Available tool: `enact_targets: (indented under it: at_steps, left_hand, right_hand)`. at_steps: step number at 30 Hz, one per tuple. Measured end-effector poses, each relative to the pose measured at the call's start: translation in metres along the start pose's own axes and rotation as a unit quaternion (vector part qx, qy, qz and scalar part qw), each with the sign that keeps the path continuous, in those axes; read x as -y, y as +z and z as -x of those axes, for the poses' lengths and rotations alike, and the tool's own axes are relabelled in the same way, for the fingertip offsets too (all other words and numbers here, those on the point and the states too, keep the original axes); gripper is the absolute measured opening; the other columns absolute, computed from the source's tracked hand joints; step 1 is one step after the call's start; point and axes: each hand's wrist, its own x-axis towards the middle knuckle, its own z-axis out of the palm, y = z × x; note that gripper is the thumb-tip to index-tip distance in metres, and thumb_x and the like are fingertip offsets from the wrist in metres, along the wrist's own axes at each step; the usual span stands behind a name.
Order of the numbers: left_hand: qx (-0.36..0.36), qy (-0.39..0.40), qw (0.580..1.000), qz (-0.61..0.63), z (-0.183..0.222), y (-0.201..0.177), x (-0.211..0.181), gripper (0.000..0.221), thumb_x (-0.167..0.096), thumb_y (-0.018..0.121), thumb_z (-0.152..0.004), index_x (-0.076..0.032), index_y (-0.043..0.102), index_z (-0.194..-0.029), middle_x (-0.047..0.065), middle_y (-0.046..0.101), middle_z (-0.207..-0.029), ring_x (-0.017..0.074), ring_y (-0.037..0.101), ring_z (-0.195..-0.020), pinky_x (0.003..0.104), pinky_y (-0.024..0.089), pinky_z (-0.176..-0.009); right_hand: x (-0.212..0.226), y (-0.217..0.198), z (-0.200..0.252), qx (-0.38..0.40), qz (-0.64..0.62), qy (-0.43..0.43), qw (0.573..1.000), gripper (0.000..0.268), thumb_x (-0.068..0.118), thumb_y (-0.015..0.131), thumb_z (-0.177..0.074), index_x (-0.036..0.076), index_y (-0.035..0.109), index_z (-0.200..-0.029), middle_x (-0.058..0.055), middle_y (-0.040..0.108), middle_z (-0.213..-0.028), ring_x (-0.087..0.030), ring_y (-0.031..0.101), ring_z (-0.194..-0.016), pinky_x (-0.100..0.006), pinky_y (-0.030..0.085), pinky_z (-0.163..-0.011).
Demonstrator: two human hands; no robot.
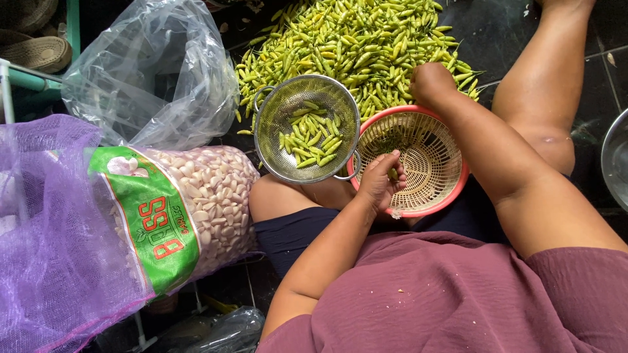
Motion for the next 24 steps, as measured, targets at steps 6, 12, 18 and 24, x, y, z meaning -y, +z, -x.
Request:
enact_targets:
  at_steps: [6, 12, 18, 24]
  left_hand:
    - [0.023, 0.045, 0.999, 0.01, -0.005, 0.001, 0.005, 0.019, -0.021, 0.07, -0.097, -0.005, 0.065, -0.106, 0.004, 0.061, -0.084, 0.0108, 0.057, -0.069, 0.022, 0.052, -0.06]
    - [-0.027, 0.129, 0.991, -0.037, -0.018, 0.004, 0.022, 0.038, -0.033, 0.081, -0.093, -0.01, 0.064, -0.117, -0.001, 0.065, -0.086, 0.0031, 0.066, -0.07, 0.016, 0.063, -0.065]
    - [-0.013, 0.115, 0.993, -0.009, -0.016, -0.004, 0.026, 0.025, -0.028, 0.076, -0.097, -0.011, 0.065, -0.113, -0.002, 0.066, -0.084, 0.003, 0.066, -0.069, 0.014, 0.061, -0.063]
    - [0.041, 0.028, 0.992, 0.114, -0.022, -0.022, 0.017, 0.012, -0.023, 0.068, -0.098, -0.012, 0.067, -0.104, 0.004, 0.067, -0.082, 0.0116, 0.067, -0.07, 0.02, 0.058, -0.063]
  right_hand:
    - [-0.02, -0.025, 0.024, -0.004, -0.11, -0.052, 0.993, 0.015, 0.001, 0.072, -0.089, -0.001, 0.08, -0.101, -0.019, 0.076, -0.088, -0.025, 0.069, -0.068, -0.039, 0.057, -0.063]
    - [0.005, -0.06, 0.129, 0.143, -0.196, -0.112, 0.964, 0.023, 0.015, 0.075, -0.086, 0.005, 0.08, -0.106, -0.025, 0.077, -0.098, -0.042, 0.071, -0.1, -0.053, 0.051, -0.09]
    - [-0.024, -0.015, 0.139, 0.158, -0.185, -0.164, 0.956, 0.014, 0.024, 0.075, -0.088, 0.015, 0.081, -0.097, -0.012, 0.078, -0.085, -0.033, 0.074, -0.09, -0.044, 0.055, -0.08]
    - [-0.022, -0.03, 0.124, 0.202, -0.271, -0.28, 0.898, 0.018, 0.018, 0.068, -0.096, 0.003, 0.078, -0.094, -0.018, 0.073, -0.087, -0.034, 0.07, -0.089, -0.047, 0.052, -0.083]
